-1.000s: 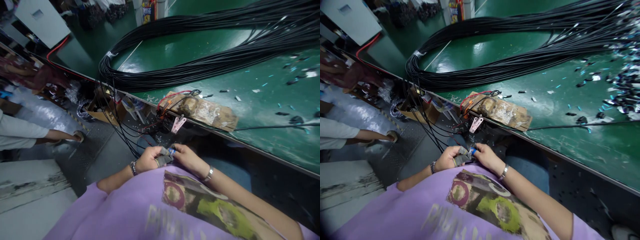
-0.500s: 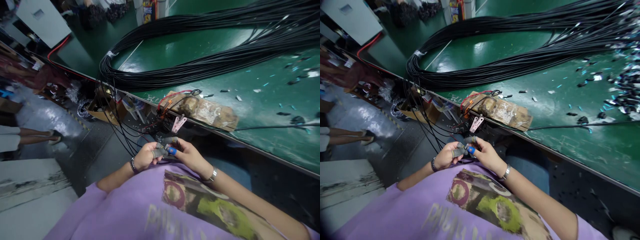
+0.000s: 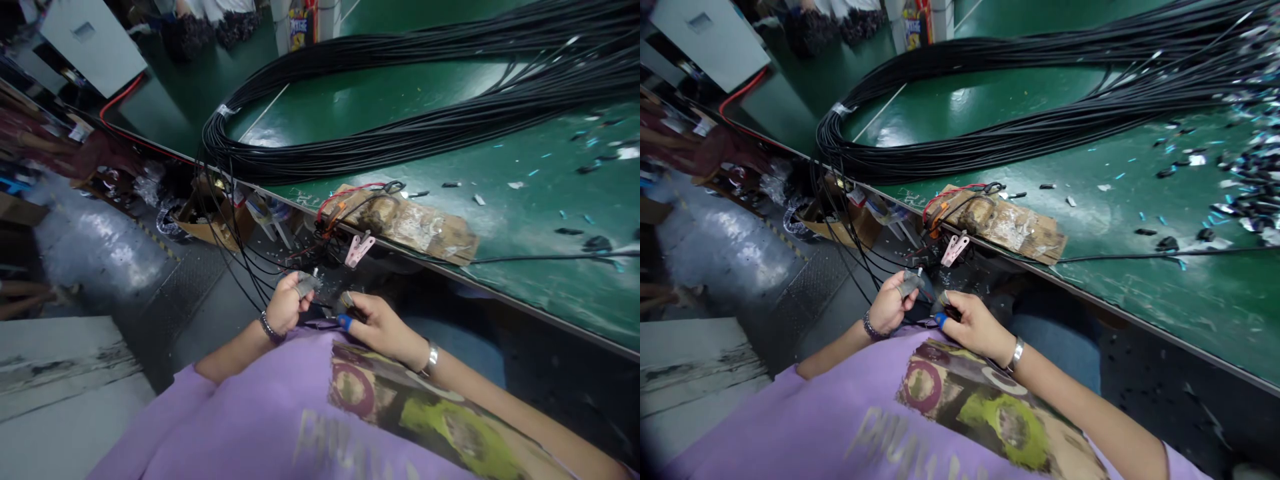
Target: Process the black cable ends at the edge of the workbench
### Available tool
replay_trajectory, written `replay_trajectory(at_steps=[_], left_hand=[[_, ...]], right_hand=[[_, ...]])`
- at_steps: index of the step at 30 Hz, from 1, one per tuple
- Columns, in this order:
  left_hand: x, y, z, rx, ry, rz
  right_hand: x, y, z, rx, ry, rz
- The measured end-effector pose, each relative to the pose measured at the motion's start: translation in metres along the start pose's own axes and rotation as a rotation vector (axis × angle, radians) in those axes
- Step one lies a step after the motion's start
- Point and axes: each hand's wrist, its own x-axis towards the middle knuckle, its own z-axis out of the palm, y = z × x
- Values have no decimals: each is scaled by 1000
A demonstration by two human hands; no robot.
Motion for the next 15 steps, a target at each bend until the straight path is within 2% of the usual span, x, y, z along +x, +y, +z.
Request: replay_trajectory(at_steps=[2,4,7,11,15], left_hand=[[0,3,-2,55,-16,14],[-3,3,-1,139,-59,-14],[-8,1,2,260,-69,-24],[-10,-6,1,431,-82,155],[-9,-9,-3,658,-95,336]], right_hand=[[1,4,0,45,36,105],[2,8,0,58,137,170],[5,14,0,70,227,154],[4,16,5,172,176,210],[4,16,8,155,224,193]])
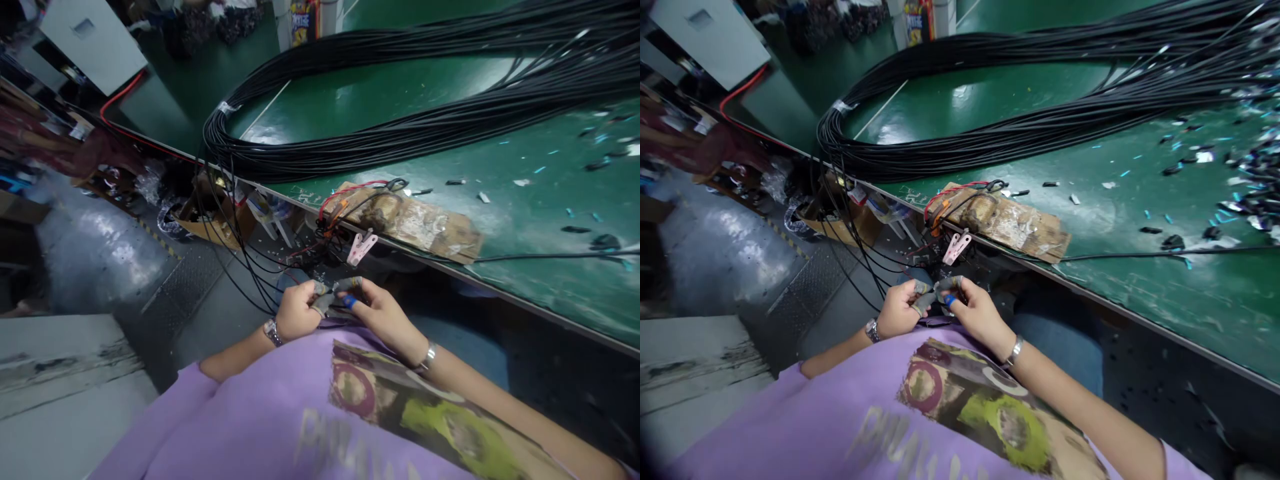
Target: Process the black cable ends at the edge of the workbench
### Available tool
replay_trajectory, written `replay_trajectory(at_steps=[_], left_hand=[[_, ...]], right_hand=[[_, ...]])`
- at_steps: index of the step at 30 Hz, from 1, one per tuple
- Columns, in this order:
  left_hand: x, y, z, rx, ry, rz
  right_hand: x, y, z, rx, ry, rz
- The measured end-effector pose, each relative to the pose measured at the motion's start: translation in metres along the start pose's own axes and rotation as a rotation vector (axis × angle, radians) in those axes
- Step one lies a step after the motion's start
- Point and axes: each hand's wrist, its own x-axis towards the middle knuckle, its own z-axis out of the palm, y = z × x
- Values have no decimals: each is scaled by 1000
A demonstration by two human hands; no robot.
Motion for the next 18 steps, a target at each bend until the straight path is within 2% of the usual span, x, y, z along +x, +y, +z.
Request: replay_trajectory(at_steps=[4,7,13,18], left_hand=[[0,1,0,209,16,105],[0,1,1,284,30,151],[-1,-5,3,116,-42,112],[-1,-9,2,-2,-75,2]], right_hand=[[1,-3,1,13,-13,15],[2,-5,1,37,-9,23],[-1,-7,4,229,-25,103],[-2,-7,5,227,-26,176]])
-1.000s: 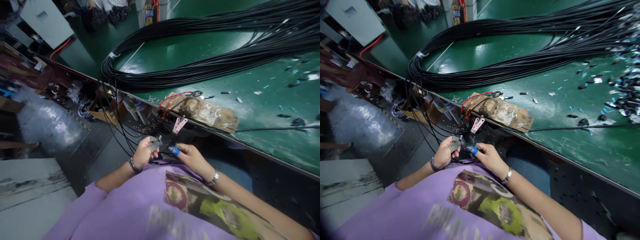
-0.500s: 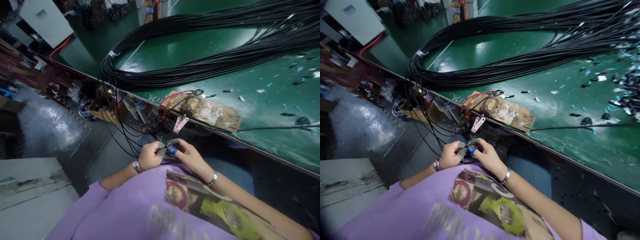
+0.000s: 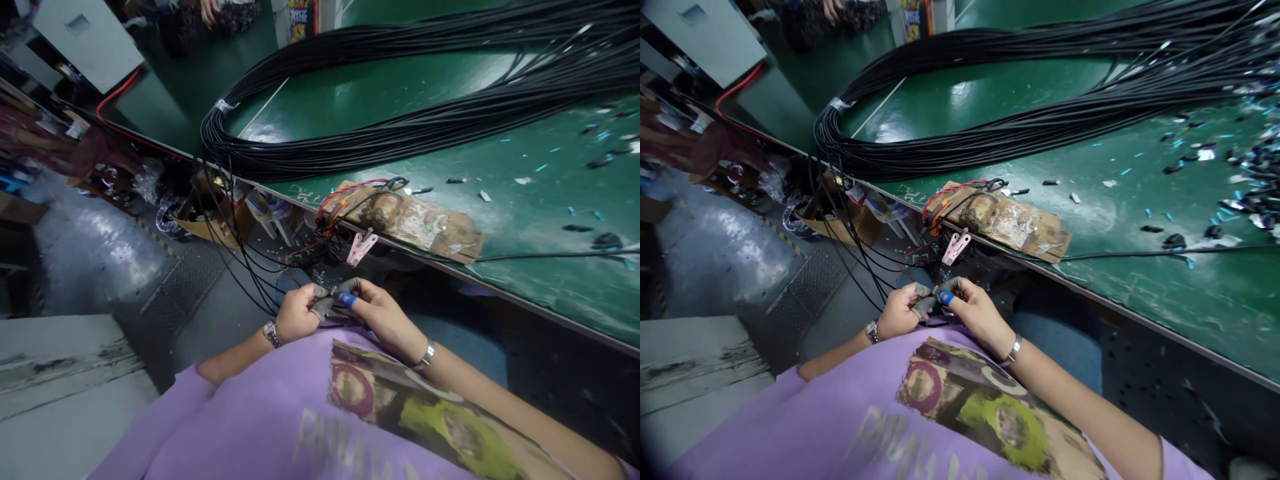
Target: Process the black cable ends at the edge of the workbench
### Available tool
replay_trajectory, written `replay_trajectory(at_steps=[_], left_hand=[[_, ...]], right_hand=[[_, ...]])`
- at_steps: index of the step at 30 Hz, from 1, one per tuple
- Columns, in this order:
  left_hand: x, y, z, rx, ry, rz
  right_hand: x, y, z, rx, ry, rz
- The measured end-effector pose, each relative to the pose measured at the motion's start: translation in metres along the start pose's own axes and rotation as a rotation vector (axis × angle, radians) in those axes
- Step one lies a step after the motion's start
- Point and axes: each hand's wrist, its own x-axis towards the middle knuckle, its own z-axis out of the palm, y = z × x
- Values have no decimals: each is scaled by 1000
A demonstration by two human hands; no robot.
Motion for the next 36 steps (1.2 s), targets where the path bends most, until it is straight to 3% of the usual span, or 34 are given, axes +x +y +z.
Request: replay_trajectory(at_steps=[7,11,13,17,20,25,30,36], left_hand=[[0,-1,1,5,-6,39],[-2,0,2,-69,35,33],[-3,1,2,-144,24,-12],[-3,7,2,-347,-119,-227],[-2,12,1,-454,-143,-315],[2,14,1,-473,-131,-320],[2,11,1,-456,-134,-312],[1,14,1,-479,-92,-333]], right_hand=[[2,-1,1,-41,-26,-59],[1,0,2,31,-20,11],[1,1,2,111,-50,105],[2,1,0,204,-130,212],[2,-1,-1,192,-102,116],[0,-5,-3,154,-79,-44],[2,-3,-5,57,-13,-29],[2,-2,-1,147,83,31]])
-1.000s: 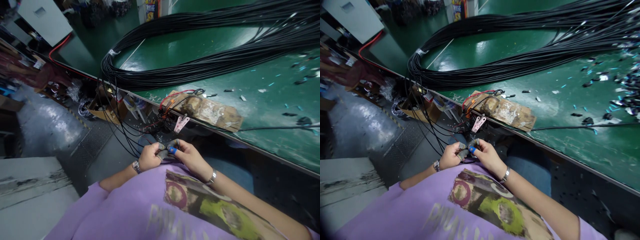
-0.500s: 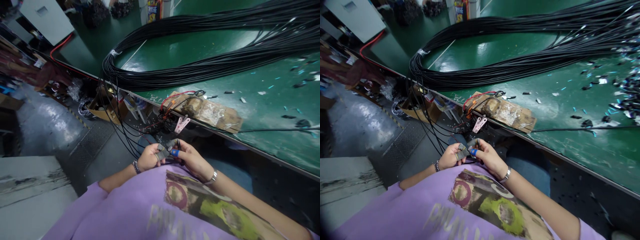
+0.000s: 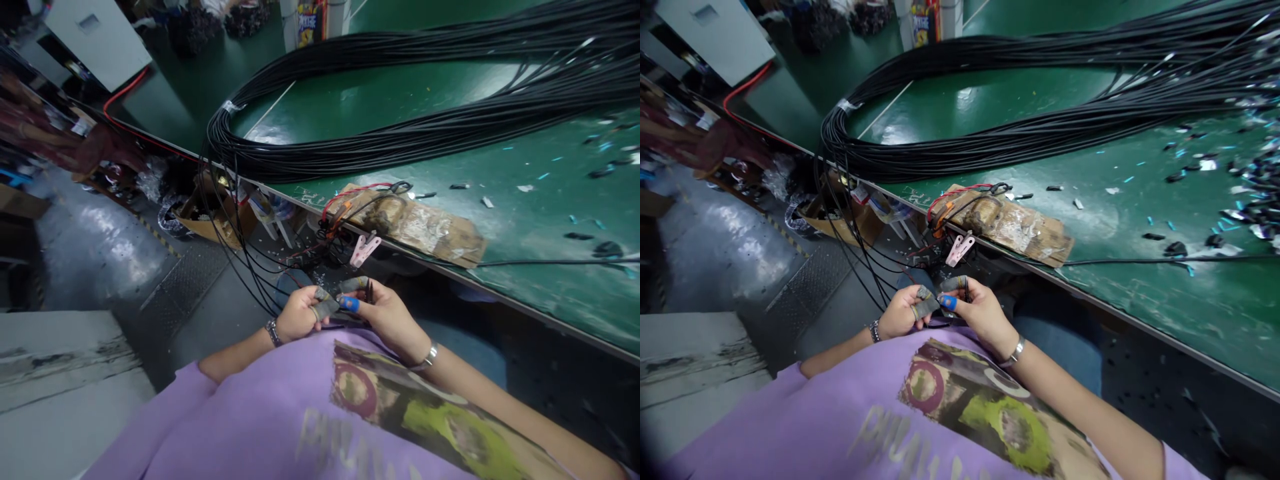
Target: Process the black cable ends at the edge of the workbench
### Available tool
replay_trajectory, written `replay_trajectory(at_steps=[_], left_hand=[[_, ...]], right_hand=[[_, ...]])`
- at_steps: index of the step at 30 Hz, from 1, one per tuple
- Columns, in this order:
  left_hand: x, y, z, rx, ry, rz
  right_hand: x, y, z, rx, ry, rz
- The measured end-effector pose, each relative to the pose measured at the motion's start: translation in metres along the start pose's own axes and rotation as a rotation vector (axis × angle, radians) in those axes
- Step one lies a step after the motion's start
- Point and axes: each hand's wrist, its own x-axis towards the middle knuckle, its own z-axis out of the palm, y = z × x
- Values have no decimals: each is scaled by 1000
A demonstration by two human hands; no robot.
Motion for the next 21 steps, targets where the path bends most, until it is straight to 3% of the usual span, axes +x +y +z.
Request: replay_trajectory(at_steps=[5,9,15,21], left_hand=[[0,-1,2,1,-4,-11],[2,-6,3,-95,-35,-58],[10,-13,0,-370,-107,-98],[17,-21,-6,-353,-119,33]], right_hand=[[3,-1,1,177,-68,170],[5,-2,-1,131,-160,295],[1,-3,0,1,-109,60],[1,-1,-1,-199,-194,-145]])
